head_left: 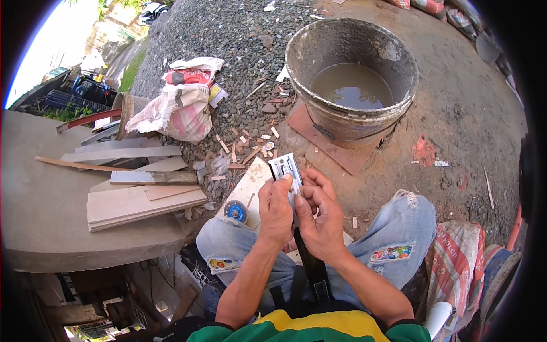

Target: The person assembles a metal drawer slide by hand, inserting a small metal component into the track and sliding the inner rail to check the fit.

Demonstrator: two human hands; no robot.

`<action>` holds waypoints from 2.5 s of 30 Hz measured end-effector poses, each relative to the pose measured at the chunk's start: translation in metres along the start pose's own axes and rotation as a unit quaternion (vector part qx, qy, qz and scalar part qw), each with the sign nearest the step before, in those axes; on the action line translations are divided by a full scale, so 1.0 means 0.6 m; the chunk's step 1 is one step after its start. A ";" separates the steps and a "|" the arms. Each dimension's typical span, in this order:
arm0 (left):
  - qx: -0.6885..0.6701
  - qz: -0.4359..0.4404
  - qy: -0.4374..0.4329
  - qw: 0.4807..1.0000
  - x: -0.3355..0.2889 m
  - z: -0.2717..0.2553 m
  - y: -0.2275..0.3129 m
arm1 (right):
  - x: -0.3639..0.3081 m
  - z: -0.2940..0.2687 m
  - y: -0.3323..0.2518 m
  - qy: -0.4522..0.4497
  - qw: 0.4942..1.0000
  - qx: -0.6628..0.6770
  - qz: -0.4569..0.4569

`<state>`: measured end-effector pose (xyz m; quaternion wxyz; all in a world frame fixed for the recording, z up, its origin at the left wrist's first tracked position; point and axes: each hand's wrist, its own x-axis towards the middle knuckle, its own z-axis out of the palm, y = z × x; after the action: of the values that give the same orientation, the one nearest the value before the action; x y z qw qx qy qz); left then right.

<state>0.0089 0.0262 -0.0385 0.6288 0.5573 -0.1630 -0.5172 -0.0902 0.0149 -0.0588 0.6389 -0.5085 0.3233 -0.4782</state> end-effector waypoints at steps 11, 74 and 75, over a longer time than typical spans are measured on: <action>0.062 0.031 0.028 0.997 -0.001 0.002 0.004 | -0.005 0.017 -0.007 0.034 0.978 -0.202 -0.036; 0.119 0.068 0.031 0.990 -0.020 -0.034 0.014 | -0.036 0.056 -0.046 -0.024 0.964 -0.260 0.043; 0.119 0.069 0.028 0.990 -0.021 -0.032 0.017 | -0.037 0.056 -0.046 -0.027 0.964 -0.259 0.048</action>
<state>0.0235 0.0456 -0.0311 0.5964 0.6297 -0.2436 -0.4341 -0.0750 0.0466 -0.0243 0.5160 -0.6535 0.4424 -0.3331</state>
